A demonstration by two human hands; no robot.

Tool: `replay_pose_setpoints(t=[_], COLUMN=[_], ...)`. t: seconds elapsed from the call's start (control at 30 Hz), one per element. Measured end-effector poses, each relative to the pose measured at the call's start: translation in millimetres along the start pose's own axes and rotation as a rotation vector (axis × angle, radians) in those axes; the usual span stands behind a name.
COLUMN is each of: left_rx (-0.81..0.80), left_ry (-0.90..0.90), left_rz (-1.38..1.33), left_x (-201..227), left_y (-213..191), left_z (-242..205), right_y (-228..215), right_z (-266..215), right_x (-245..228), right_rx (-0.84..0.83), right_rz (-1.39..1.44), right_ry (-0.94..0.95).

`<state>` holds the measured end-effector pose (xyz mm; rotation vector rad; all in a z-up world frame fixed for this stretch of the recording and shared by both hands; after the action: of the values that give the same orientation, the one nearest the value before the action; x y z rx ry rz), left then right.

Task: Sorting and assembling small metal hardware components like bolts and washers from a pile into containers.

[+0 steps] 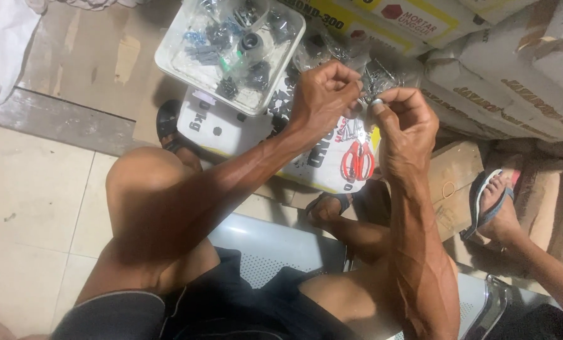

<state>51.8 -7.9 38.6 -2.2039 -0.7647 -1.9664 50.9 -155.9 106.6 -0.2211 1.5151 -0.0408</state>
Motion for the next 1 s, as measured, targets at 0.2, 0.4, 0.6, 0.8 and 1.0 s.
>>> replay_pose_setpoints(t=[0.2, 0.4, 0.6, 0.8, 1.0], left_rx=[-0.106, -0.123, -0.216, -0.282, -0.344], left_ry=[0.298, 0.172, -0.054, 0.062, -0.095], left_rz=[0.097, 0.339, 0.959, 0.933, 1.033], left_x=[9.5, -15.4, -32.9, -40.7, -91.9], left_y=[14.7, 15.6, -6.8, -2.4, -14.8], left_z=[-10.5, 7.4, 18.0, 17.1, 12.7], right_y=[0.0, 3.8, 34.1, 15.9, -16.8], right_z=[12.8, 24.8, 31.9, 42.6, 39.5], right_x=[-1.3, 26.6, 129.5, 222.6, 220.9], right_rx=[-0.051, -0.158, -0.319, -0.393, -0.32], right_rz=[-0.05, -0.27, -0.818, -0.955, -1.076], right_ry=[-0.005, 0.038, -0.338, -0.316, -0.081])
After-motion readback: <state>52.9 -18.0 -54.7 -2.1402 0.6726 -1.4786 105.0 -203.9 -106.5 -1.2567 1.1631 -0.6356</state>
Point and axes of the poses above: each hand's wrist, its own z-axis towards the middle knuckle, its own y-axis out of the palm, x = y × z, the point moved 6 cm from there along z, towards the middle knuckle, and after that the axes turned 8 degrees about x, right-handed, at the moved point
